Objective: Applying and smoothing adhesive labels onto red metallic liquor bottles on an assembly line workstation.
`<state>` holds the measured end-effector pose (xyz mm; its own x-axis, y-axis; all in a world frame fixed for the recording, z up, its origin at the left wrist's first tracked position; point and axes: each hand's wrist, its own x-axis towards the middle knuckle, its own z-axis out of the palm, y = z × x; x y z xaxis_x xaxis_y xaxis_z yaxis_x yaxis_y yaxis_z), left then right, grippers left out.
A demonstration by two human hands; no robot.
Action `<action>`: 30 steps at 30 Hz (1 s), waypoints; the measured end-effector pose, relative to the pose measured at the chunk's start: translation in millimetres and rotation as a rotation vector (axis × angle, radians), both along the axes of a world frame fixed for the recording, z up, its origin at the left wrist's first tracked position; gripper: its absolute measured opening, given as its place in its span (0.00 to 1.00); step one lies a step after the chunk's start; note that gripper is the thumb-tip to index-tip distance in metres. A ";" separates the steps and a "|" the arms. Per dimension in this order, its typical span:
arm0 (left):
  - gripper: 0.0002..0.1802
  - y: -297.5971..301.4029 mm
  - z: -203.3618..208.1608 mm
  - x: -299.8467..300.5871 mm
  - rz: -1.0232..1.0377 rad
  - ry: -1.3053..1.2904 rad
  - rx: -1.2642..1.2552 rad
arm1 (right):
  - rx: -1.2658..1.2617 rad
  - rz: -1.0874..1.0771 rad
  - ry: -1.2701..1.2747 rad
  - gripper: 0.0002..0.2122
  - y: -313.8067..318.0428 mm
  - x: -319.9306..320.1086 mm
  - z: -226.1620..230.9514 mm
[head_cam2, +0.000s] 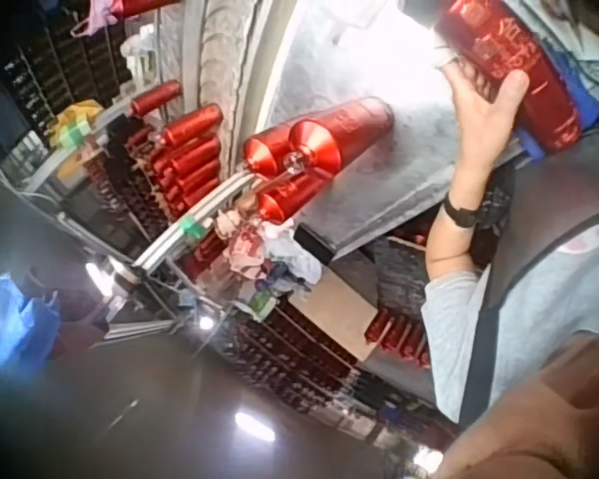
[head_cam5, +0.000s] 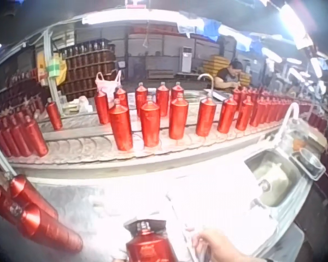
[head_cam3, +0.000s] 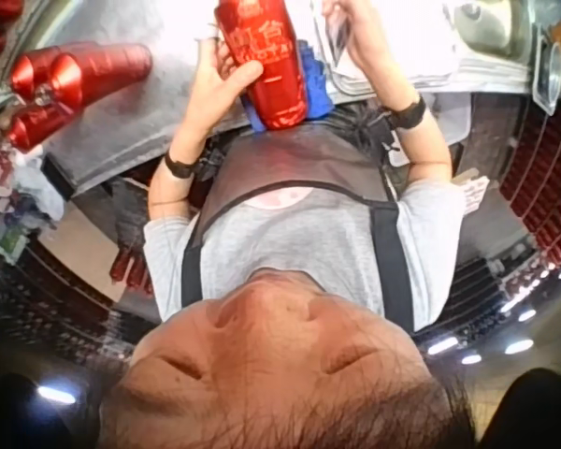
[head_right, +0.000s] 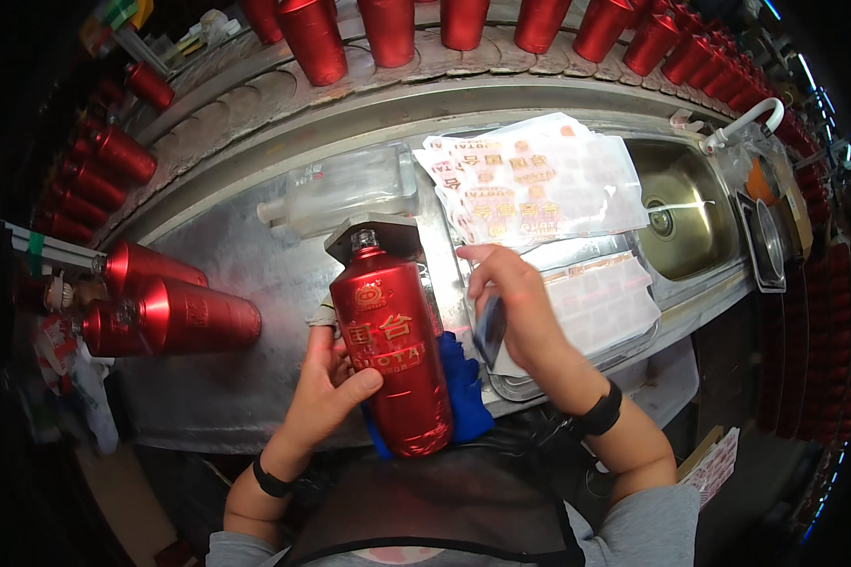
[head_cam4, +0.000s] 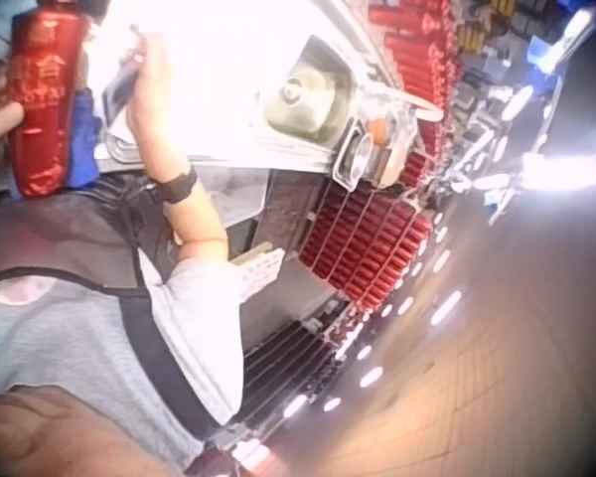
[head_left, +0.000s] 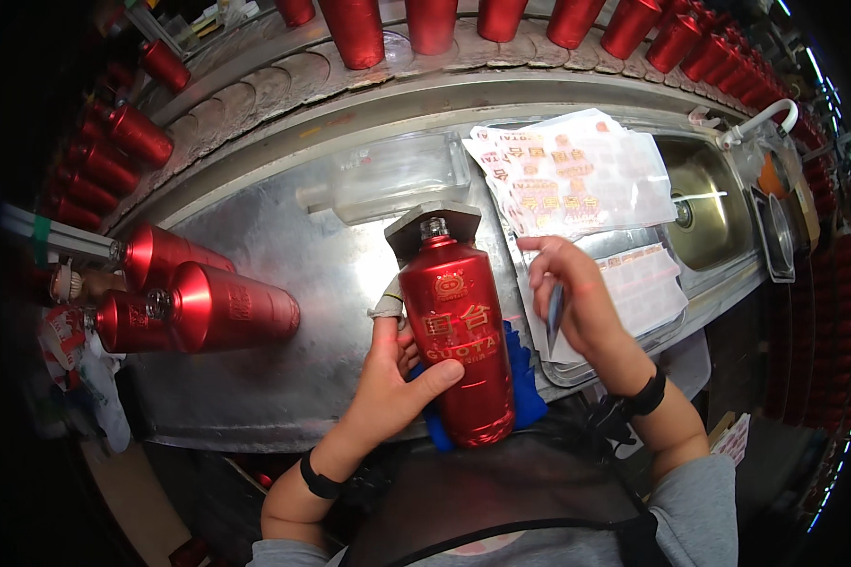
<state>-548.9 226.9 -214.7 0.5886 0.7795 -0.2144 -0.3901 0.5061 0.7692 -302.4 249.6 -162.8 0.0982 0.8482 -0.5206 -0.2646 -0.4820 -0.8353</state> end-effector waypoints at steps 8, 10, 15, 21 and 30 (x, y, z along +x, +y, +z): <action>0.53 -0.9 9.3 6.3 0.051 0.044 -0.005 | 0.578 0.423 -0.585 0.18 -14.0 -41.3 53.2; 0.52 -2.3 4.4 8.5 0.062 0.058 0.025 | 0.809 0.664 -0.769 0.16 -6.8 -45.3 58.7; 0.54 -4.5 3.8 4.5 0.044 0.043 -0.020 | 1.082 0.600 -1.032 0.12 52.6 -58.9 54.5; 0.53 -4.3 2.5 6.7 0.046 0.061 0.002 | 0.950 0.681 -0.828 0.13 17.0 -46.0 59.7; 0.45 -4.1 7.4 10.8 0.080 0.069 0.014 | 1.066 0.605 -0.937 0.13 19.5 -43.9 51.4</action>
